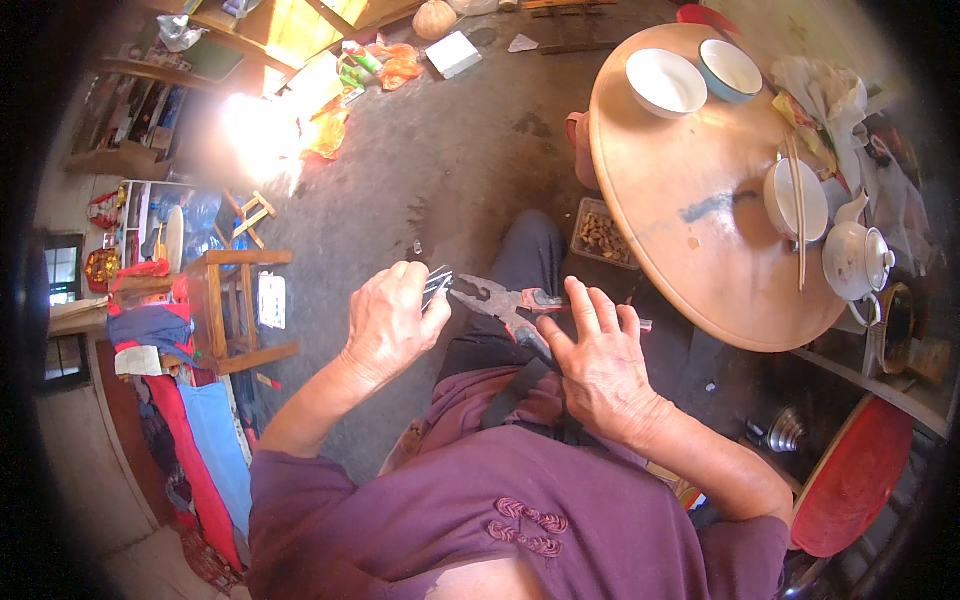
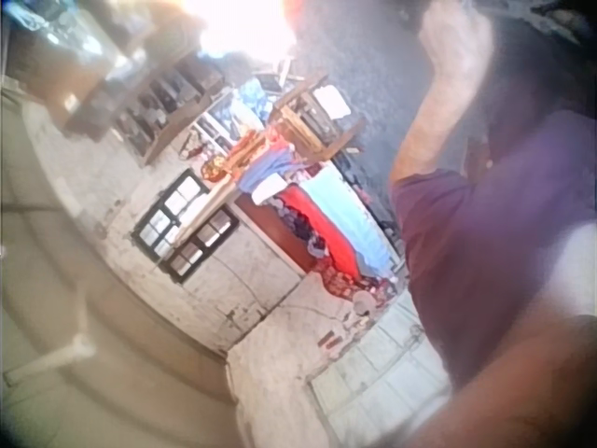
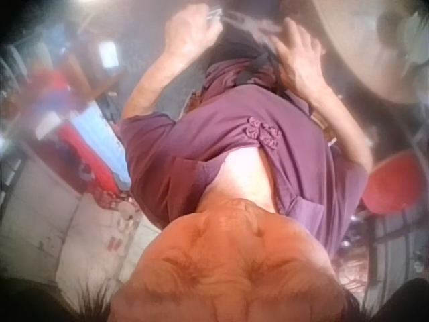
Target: The person sits and repeatedly uses pliers to bend and adjust a small metal component held in their hands. They manipulate the piece with both hands, occasionally repositioning it and applying pressure with the pliers.
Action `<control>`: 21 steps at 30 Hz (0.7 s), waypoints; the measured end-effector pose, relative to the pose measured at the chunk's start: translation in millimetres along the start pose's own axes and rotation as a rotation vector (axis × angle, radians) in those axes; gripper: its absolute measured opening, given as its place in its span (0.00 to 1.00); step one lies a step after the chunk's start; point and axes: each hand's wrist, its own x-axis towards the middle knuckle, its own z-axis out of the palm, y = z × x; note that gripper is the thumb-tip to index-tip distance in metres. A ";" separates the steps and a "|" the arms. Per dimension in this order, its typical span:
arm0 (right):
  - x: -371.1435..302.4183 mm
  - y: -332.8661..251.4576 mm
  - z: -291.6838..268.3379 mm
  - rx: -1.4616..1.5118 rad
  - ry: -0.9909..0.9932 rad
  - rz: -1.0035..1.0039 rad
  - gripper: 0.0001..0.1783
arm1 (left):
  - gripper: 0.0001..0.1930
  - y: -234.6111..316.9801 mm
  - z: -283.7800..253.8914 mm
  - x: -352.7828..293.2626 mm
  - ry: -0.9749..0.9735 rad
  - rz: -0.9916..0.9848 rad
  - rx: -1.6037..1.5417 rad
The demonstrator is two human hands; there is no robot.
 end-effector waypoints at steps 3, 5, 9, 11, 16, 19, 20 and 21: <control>0.0 -5.0 0.6 -0.004 0.026 0.025 0.33 | 0.10 2.3 2.0 -0.8 0.003 0.025 0.026; -0.1 -7.9 0.7 -0.017 0.032 0.038 0.33 | 0.11 1.9 2.0 -0.7 0.006 0.047 0.058; -1.0 -12.1 6.9 -0.017 0.066 0.055 0.34 | 0.10 4.7 1.3 -0.9 0.015 0.015 0.048; -1.8 -15.8 9.0 -0.016 0.085 0.067 0.34 | 0.10 5.5 2.8 -1.3 0.024 -0.018 0.042; -3.9 -23.2 12.8 -0.029 0.084 0.094 0.31 | 0.10 6.4 7.3 -4.6 0.013 -0.036 0.021; -3.5 -26.1 13.5 -0.051 0.093 0.112 0.31 | 0.09 8.8 9.4 -5.3 -0.004 -0.054 0.006; -2.9 -27.0 13.2 -0.063 0.098 0.117 0.31 | 0.09 10.0 10.0 -5.3 -0.006 -0.063 0.003; -2.5 -27.6 12.9 -0.083 0.107 0.109 0.31 | 0.09 10.5 11.0 -6.1 -0.002 -0.068 -0.002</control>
